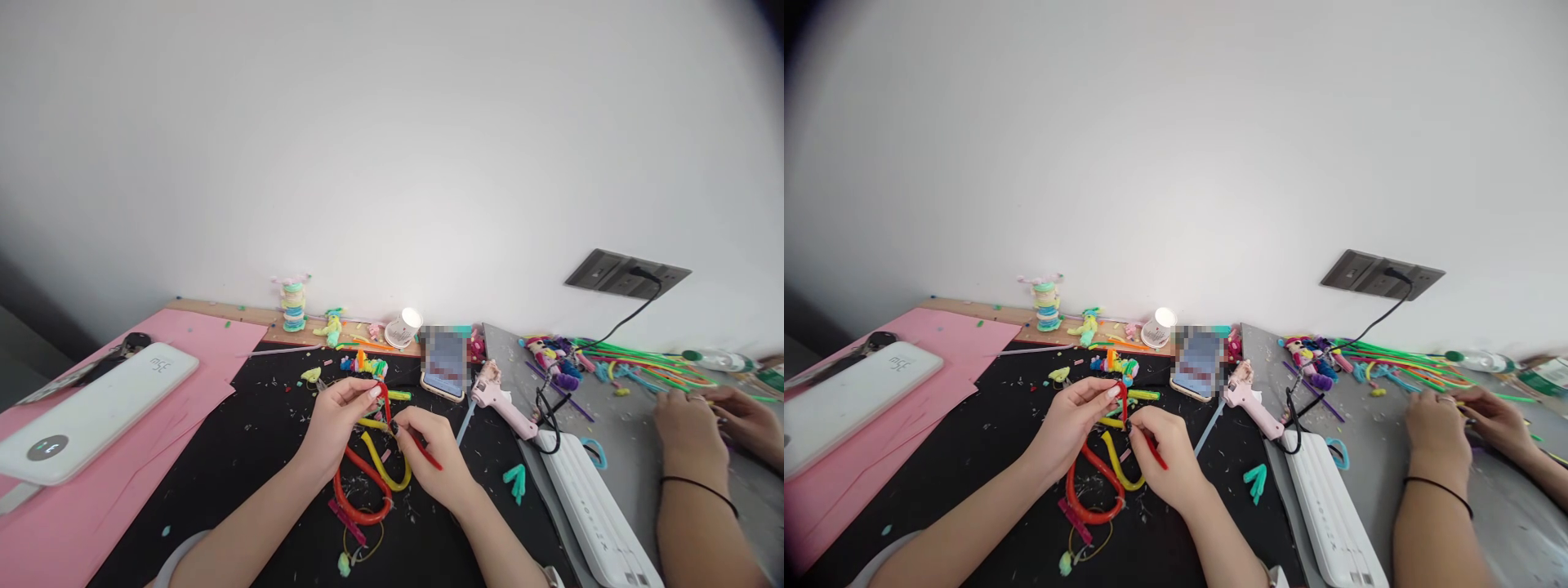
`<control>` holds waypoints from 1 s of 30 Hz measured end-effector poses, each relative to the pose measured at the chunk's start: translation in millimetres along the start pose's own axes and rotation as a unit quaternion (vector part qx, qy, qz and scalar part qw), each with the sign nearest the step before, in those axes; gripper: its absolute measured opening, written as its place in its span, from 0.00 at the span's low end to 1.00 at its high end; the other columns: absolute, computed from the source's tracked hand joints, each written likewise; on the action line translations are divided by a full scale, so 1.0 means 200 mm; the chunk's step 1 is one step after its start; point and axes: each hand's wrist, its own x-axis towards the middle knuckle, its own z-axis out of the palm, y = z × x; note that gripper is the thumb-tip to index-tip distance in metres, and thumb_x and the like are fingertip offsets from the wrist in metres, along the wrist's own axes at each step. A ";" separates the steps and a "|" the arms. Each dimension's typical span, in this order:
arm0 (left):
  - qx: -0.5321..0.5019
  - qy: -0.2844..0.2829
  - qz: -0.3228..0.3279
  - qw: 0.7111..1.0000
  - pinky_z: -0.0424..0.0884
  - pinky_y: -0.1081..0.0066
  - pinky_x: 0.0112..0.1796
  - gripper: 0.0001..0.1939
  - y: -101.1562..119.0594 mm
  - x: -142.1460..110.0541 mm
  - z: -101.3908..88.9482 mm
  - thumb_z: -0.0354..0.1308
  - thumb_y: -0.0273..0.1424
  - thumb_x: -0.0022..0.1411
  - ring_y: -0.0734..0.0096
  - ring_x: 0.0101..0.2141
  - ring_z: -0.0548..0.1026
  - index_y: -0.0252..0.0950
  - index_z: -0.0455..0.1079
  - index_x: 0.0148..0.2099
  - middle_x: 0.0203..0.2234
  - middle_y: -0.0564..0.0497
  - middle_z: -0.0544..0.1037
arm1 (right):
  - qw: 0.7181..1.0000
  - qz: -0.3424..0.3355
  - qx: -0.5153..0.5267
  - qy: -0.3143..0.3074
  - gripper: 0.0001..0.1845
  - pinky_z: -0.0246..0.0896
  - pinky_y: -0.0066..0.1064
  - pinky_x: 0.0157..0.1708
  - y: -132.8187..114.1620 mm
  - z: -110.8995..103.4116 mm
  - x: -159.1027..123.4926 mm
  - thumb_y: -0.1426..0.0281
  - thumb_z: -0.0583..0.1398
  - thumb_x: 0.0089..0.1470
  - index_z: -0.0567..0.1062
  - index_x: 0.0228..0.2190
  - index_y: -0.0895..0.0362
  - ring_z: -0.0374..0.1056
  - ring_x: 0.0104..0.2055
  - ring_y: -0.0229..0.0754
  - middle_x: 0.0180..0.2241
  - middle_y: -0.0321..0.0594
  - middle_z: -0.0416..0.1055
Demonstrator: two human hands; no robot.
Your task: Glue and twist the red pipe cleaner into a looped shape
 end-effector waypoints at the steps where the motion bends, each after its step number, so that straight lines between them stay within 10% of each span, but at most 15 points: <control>1: 0.000 0.000 -0.001 1.000 0.70 0.74 0.37 0.08 0.00 0.00 0.00 0.67 0.31 0.46 0.75 0.31 0.73 0.35 0.75 0.31 0.28 0.52 0.78 | 1.000 -0.001 0.003 -0.002 0.08 0.55 0.26 0.27 0.00 0.00 0.00 0.75 0.50 0.56 0.64 0.26 0.56 0.60 0.25 0.35 0.24 0.35 0.62; 30: 0.053 -0.011 0.012 0.998 0.69 0.71 0.37 0.09 -0.02 -0.03 0.03 0.66 0.32 0.45 0.68 0.33 0.75 0.34 0.76 0.31 0.29 0.49 0.80 | 0.998 -0.035 -0.042 -0.023 0.10 0.58 0.27 0.28 0.02 0.05 0.00 0.75 0.48 0.58 0.69 0.34 0.55 0.62 0.26 0.36 0.26 0.37 0.65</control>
